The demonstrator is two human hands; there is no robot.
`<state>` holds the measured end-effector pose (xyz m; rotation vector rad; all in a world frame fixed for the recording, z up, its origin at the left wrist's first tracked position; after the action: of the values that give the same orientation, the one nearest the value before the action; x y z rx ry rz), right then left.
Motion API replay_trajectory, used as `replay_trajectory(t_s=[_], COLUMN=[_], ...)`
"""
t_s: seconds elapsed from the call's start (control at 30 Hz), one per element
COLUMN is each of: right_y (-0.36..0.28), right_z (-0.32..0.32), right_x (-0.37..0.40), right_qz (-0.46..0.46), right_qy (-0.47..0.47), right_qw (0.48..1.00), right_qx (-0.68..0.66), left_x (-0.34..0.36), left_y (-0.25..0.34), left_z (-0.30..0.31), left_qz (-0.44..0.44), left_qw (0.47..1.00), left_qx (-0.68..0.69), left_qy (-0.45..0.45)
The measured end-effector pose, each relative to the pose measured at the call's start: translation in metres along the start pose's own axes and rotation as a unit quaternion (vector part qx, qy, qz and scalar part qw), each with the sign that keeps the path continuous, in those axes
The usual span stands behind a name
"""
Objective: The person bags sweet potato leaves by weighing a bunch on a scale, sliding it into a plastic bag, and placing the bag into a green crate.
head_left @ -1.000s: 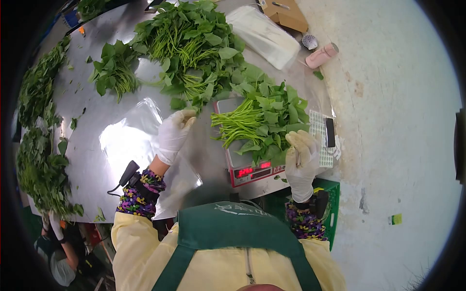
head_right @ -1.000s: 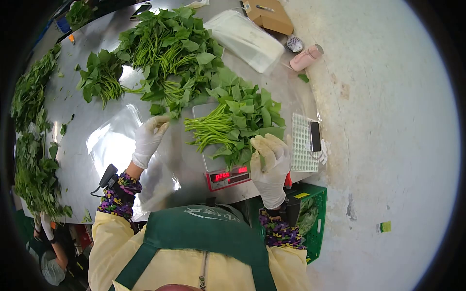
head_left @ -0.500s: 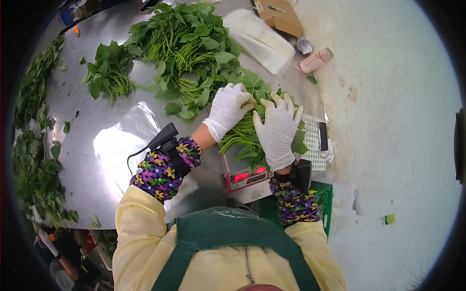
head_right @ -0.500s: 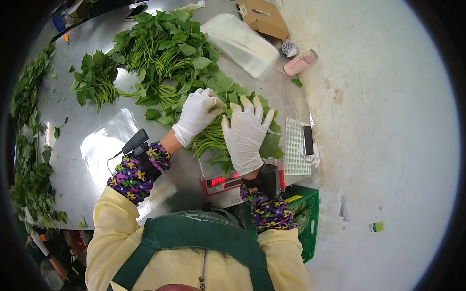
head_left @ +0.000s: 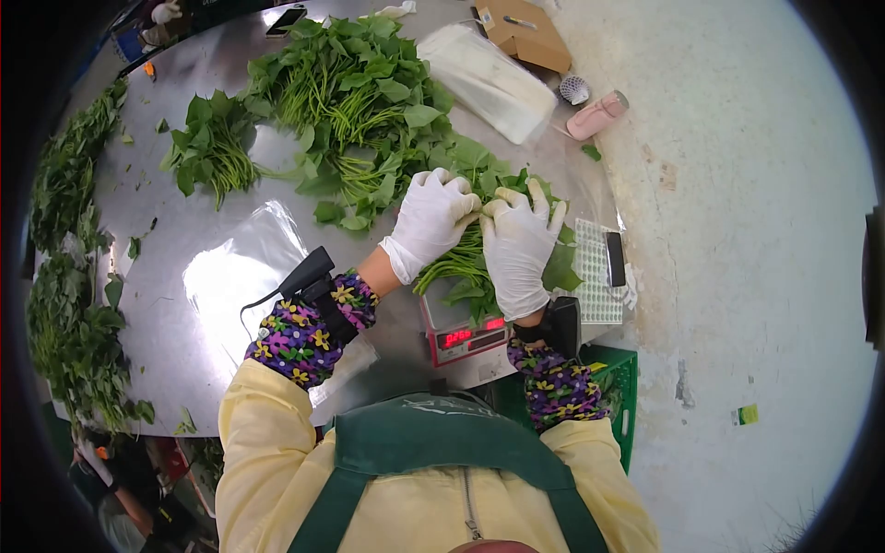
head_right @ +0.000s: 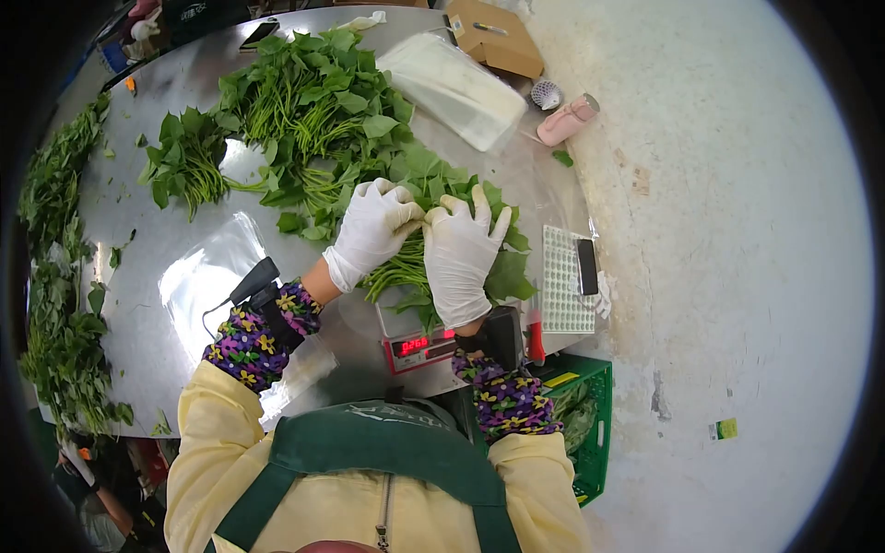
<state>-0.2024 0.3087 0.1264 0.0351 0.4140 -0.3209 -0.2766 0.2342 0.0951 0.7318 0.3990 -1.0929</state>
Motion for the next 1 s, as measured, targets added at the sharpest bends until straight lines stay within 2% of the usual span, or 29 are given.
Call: replay_trajectory(t_s=[0.13, 0.23, 0.3, 0.43, 0.5, 0.57, 0.63, 0.67, 0.7, 0.77, 0.8, 0.9, 0.97, 1.0], right_y=[0.001, 0.015, 0.025, 0.020, 0.020, 0.015, 0.014, 0.011, 0.007, -0.004, -0.009, -0.031, -0.044, -0.052], right_z=[0.003, 0.004, 0.004, 0.018, 0.035, 0.063, 0.074, 0.077, 0.081, 0.083, 0.083, 0.083, 0.080, 0.078], right_x=[0.004, 0.009, 0.010, 0.011, 0.013, 0.020, 0.032, 0.036, 0.041, 0.050, 0.054, 0.061, 0.063, 0.063], right_qz=[0.005, -0.011, -0.033, -0.008, 0.000, 0.032, 0.029, 0.036, 0.042, 0.053, 0.058, 0.079, 0.080, 0.086], right_qy=[0.024, 0.035, 0.040, 0.066, 0.064, 0.134, 0.155, 0.153, 0.152, 0.146, 0.137, 0.122, 0.107, 0.097], right_qw=[0.999, 0.999, 0.998, 0.998, 0.996, 0.985, 0.983, 0.982, 0.981, 0.980, 0.980, 0.975, 0.972, 0.973], right_qx=[-0.021, 0.001, -0.033, -0.022, -0.059, -0.100, -0.089, -0.103, -0.112, -0.125, -0.130, -0.166, -0.193, -0.194], left_x=[0.008, 0.019, 0.033, 0.118, 0.189, 0.257, 0.307, 0.330, 0.343, 0.365, 0.381, 0.350, 0.332, 0.315], left_y=[-0.001, -0.029, -0.047, -0.117, -0.171, -0.208, -0.221, -0.221, -0.222, -0.231, -0.249, -0.252, -0.273, -0.277], left_z=[0.010, 0.027, 0.057, 0.102, 0.134, 0.187, 0.237, 0.253, 0.266, 0.283, 0.277, 0.249, 0.210, 0.192], left_qz=[0.014, 0.125, 0.169, 0.338, 0.441, 0.508, 0.558, 0.490, 0.492, 0.526, 0.584, 0.603, 0.546, 0.541], left_qw=[0.999, 0.978, 0.967, 0.912, 0.870, 0.848, 0.795, 0.774, 0.769, 0.765, 0.775, 0.776, 0.824, 0.831], left_qx=[0.035, 0.150, 0.149, 0.180, 0.146, 0.012, -0.218, -0.377, -0.385, -0.344, -0.221, -0.176, -0.081, -0.072], left_qy=[0.037, 0.067, 0.122, 0.146, 0.167, 0.150, 0.095, 0.134, 0.138, 0.141, 0.096, 0.061, 0.126, 0.108])
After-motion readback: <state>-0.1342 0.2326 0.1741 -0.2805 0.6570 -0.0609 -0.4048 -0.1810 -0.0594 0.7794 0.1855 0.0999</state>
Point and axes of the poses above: each hand's wrist, its own x-axis away from the middle knuckle, its own z-axis out of the back of the hand, y = z × x, the point moved 8 cm from there along -x, towards the middle knuckle, and after that the axes turned 6 degrees about -x, right-handed, at the moved point
